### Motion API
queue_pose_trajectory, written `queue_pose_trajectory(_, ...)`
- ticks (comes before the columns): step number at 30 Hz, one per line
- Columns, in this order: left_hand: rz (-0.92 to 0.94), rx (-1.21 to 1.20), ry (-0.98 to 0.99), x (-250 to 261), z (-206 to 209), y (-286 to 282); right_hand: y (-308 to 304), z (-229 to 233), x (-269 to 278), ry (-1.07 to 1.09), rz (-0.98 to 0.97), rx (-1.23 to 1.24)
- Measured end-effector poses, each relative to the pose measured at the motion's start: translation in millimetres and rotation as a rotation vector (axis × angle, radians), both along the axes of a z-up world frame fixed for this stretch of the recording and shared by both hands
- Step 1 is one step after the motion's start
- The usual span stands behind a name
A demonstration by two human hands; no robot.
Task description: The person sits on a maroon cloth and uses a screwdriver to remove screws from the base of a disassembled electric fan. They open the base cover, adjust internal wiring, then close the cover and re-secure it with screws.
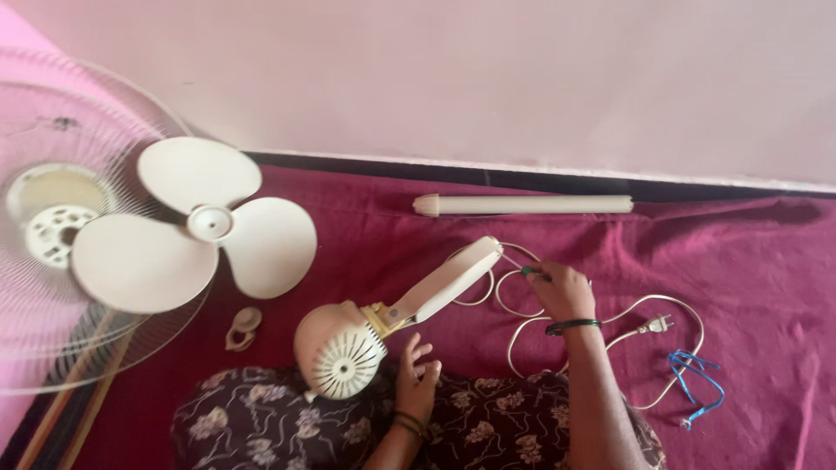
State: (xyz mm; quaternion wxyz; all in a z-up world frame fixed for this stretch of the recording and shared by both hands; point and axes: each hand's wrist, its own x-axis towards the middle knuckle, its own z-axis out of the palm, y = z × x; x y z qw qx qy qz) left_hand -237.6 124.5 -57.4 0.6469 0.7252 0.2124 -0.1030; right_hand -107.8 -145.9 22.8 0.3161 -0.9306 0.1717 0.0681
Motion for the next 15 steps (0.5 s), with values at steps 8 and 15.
queue_pose_trajectory(8,0.019,-0.117,-0.125,16,-25,-5,43,-30,-37,0.119,0.042,0.078)
queue_pose_trajectory(15,-0.033,-0.101,-0.118,21,-30,-10,44,-38,-52,-0.039,0.053,0.158)
